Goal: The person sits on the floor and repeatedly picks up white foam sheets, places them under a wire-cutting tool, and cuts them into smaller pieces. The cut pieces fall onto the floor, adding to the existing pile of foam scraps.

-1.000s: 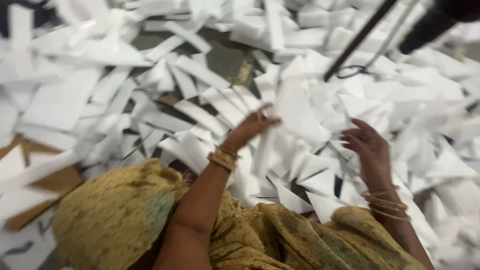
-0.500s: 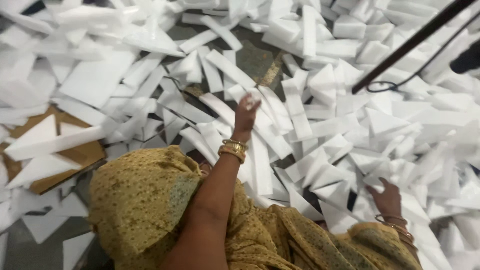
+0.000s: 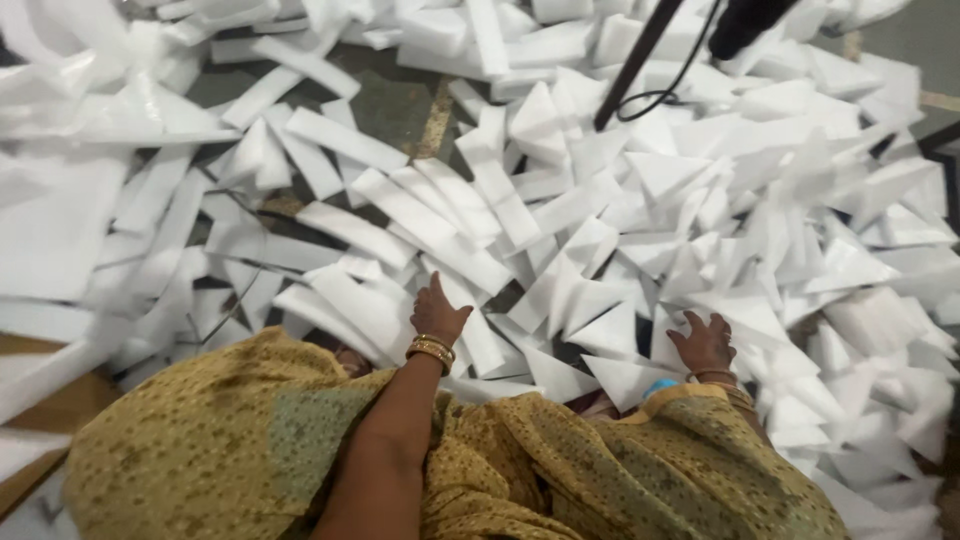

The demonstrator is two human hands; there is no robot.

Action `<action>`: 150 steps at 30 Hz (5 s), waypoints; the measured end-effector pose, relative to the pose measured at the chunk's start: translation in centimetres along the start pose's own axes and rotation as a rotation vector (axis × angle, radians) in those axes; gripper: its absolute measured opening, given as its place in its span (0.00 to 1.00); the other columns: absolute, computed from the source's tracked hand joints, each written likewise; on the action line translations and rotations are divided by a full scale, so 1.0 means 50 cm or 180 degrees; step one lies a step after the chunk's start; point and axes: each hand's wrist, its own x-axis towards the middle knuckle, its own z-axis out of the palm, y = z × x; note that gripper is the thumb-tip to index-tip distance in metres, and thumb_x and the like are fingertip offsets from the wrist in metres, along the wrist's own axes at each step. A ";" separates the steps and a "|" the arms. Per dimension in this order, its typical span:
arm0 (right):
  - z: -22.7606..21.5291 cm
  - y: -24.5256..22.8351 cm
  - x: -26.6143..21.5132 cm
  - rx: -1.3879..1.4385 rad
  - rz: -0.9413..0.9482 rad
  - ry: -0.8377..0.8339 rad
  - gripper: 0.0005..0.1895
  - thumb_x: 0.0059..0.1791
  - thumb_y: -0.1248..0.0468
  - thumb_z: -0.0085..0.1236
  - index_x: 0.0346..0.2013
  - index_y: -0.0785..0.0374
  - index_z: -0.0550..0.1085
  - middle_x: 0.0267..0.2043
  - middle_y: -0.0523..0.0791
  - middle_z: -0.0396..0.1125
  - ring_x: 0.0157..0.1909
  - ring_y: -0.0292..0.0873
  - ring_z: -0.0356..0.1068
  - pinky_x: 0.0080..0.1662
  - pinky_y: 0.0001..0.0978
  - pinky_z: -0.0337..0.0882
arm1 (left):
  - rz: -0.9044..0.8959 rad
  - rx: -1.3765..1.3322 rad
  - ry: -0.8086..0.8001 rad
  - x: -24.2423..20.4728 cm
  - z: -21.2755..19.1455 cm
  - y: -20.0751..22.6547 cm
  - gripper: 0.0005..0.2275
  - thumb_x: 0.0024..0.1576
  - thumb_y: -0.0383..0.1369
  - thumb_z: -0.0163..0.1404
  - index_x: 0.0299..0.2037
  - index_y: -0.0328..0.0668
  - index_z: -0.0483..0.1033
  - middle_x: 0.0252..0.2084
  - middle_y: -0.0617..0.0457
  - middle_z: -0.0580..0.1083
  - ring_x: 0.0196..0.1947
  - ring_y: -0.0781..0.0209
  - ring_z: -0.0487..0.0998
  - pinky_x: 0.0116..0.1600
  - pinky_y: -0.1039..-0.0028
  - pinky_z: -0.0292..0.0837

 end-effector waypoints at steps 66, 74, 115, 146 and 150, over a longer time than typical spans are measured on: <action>-0.554 -0.408 -0.332 0.1306 -0.1421 -0.0030 0.36 0.50 0.57 0.52 0.71 0.61 0.57 0.48 0.55 0.70 0.36 0.54 0.76 0.41 0.47 0.78 | 0.3030 -0.4566 -0.1715 -0.392 -0.238 0.389 0.32 0.68 0.39 0.43 0.80 0.47 0.40 0.59 0.48 0.68 0.45 0.64 0.68 0.51 0.71 0.69; -0.562 -0.373 -0.294 0.1539 -0.1808 0.0974 0.22 0.57 0.63 0.51 0.64 0.68 0.67 0.42 0.54 0.75 0.39 0.44 0.75 0.42 0.35 0.75 | 0.2903 -0.4323 -0.1308 -0.375 -0.292 0.384 0.27 0.67 0.33 0.42 0.77 0.44 0.52 0.50 0.55 0.66 0.42 0.68 0.64 0.47 0.75 0.65; -0.649 -0.427 -0.049 0.4047 -0.1291 -0.0358 0.21 0.56 0.66 0.50 0.64 0.64 0.70 0.42 0.46 0.75 0.34 0.35 0.72 0.39 0.28 0.76 | 0.1490 -0.5233 -0.3146 -0.227 -0.331 0.604 0.23 0.70 0.50 0.34 0.69 0.48 0.63 0.48 0.53 0.73 0.37 0.61 0.74 0.35 0.71 0.72; -0.612 -0.440 -0.236 0.2329 -0.1217 -0.0080 0.20 0.51 0.67 0.60 0.58 0.56 0.77 0.29 0.43 0.74 0.24 0.33 0.64 0.27 0.26 0.68 | 0.2849 -0.3228 -0.1377 -0.319 -0.293 0.387 0.23 0.71 0.32 0.27 0.77 0.46 0.48 0.78 0.46 0.54 0.76 0.54 0.56 0.75 0.68 0.54; -0.594 -0.425 -0.225 0.2217 -0.1688 0.0139 0.22 0.51 0.66 0.61 0.61 0.55 0.74 0.38 0.45 0.77 0.34 0.31 0.73 0.37 0.23 0.77 | 0.3090 -0.3544 -0.1601 -0.296 -0.294 0.390 0.25 0.70 0.33 0.30 0.78 0.46 0.45 0.76 0.45 0.58 0.71 0.51 0.63 0.72 0.66 0.60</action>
